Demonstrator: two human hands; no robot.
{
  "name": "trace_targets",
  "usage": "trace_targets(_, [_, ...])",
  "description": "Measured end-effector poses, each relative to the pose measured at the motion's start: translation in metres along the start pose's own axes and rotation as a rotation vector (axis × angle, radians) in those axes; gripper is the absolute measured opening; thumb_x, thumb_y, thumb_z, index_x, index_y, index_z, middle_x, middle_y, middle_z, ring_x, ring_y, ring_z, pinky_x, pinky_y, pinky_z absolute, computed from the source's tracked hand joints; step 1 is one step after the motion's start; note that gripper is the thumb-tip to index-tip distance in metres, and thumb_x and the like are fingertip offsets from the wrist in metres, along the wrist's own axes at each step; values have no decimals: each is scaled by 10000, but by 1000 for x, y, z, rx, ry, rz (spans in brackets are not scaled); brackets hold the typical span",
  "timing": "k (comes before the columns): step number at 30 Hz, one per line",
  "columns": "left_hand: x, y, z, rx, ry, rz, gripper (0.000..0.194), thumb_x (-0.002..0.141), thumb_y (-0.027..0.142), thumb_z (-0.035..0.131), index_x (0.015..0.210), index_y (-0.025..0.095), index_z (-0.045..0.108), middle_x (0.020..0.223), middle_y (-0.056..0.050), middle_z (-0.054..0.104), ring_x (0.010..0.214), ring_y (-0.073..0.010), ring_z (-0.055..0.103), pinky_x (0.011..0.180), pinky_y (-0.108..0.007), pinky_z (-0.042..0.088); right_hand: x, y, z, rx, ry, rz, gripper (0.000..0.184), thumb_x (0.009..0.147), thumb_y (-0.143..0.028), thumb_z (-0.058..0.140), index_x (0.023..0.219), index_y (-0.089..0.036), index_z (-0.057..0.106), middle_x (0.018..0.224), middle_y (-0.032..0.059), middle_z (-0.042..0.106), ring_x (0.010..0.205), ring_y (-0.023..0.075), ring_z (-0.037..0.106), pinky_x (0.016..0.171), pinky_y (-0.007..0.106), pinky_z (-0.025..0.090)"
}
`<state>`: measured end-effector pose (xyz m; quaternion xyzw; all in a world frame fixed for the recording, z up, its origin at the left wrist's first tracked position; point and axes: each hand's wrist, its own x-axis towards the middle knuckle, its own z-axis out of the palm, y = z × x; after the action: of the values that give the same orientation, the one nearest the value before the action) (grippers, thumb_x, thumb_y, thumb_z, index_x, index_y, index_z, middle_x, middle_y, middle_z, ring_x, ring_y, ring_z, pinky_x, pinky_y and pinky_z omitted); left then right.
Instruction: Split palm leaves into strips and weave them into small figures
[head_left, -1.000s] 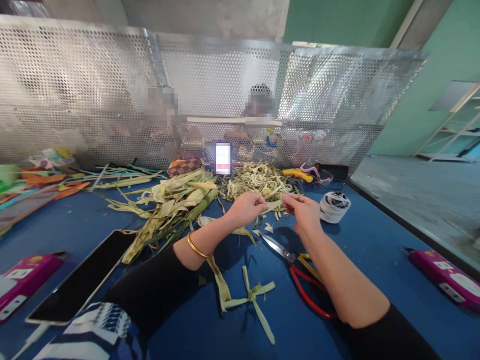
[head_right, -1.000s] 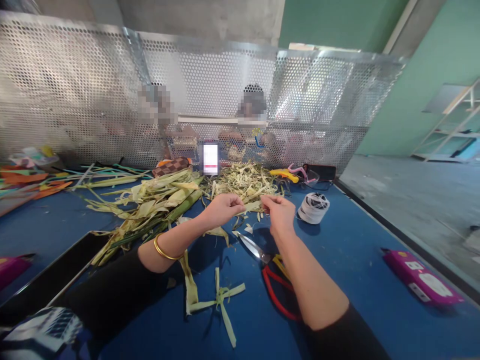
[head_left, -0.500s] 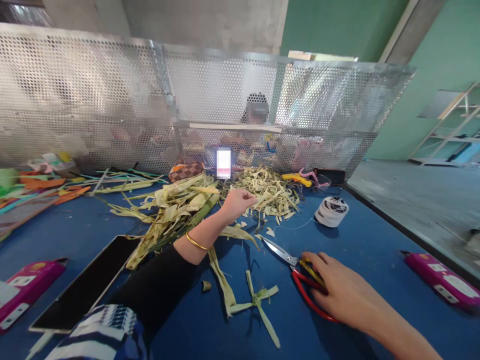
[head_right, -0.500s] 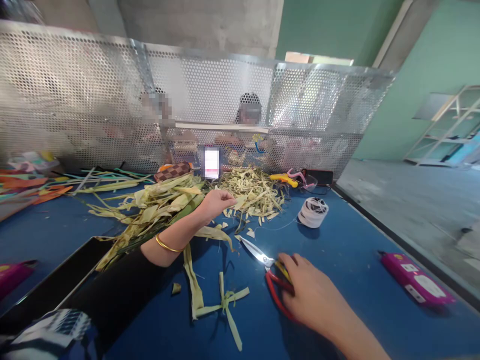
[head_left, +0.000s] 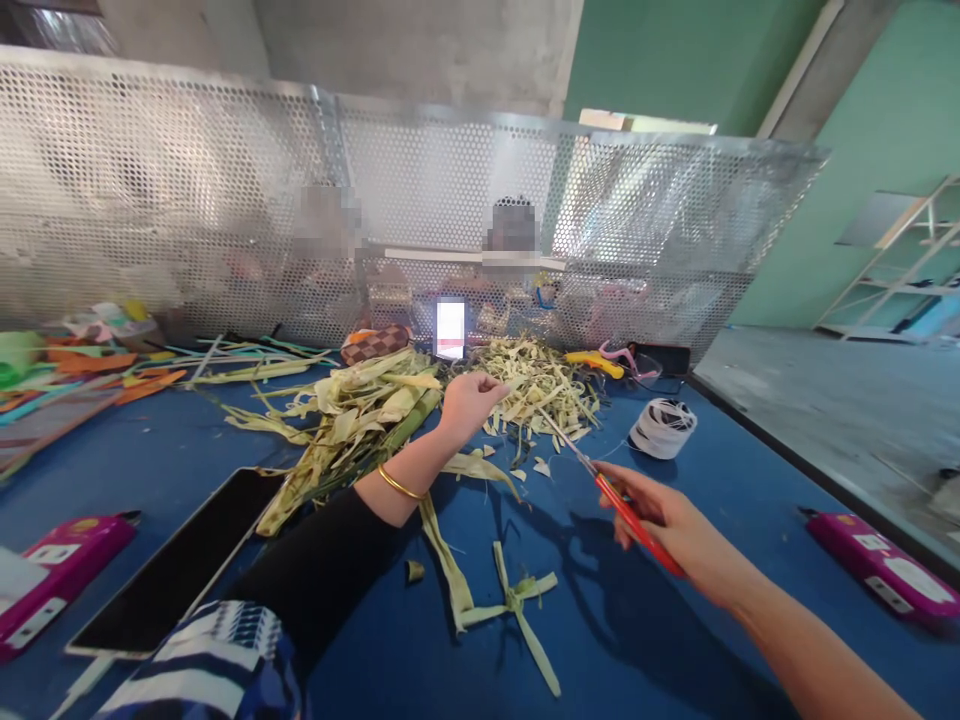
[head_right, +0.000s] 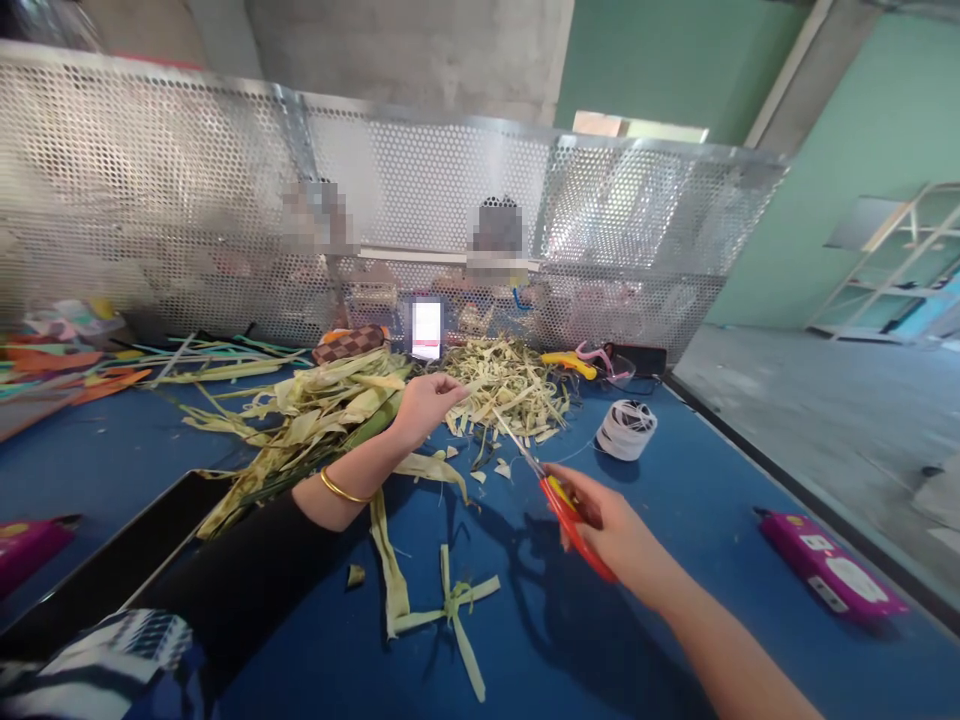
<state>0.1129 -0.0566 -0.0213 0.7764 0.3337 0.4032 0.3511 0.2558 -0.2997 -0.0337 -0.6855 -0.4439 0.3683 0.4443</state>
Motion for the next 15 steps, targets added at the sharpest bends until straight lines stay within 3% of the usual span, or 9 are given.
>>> trace_targets(2, [1,-2,-2,18,30,-4,240,720,370,606,696,143,679,614,4,618,583,-112,517,572,-221,369,15,-9,6,170,14,-6,605,617,-340,736,1178,-191,565,788,4,618,567,123,553,676,319,503])
trace_targets(5, [2,-3,-5,29,74,-11,257,722,393,607,693,147,674,600,10,610,581,-115,523,566,-222,372,40,-17,17,334,-30,-35,523,587,-424,776,1032,-194,624,749,-2,607,638,134,597,718,297,501])
trace_targets(8, [3,-4,-5,24,93,-26,249,723,388,606,700,150,675,604,9,616,584,-119,532,562,-223,373,59,-18,24,377,5,-32,502,579,-456,780,991,-208,634,756,7,620,651,135,610,595,236,488])
trace_targets(11, [2,-7,-1,-4,45,-25,223,720,361,605,699,151,676,622,6,631,588,-118,536,570,-222,381,69,-14,26,391,58,-28,457,599,-464,763,951,-200,640,686,-13,589,538,97,546,456,187,418])
trace_targets(15, [-2,-9,9,-39,-69,22,219,718,354,602,668,152,670,620,9,624,591,-114,527,578,-219,383,72,-9,24,352,55,-36,458,599,-466,762,939,-185,637,621,-34,557,480,80,502,403,170,374])
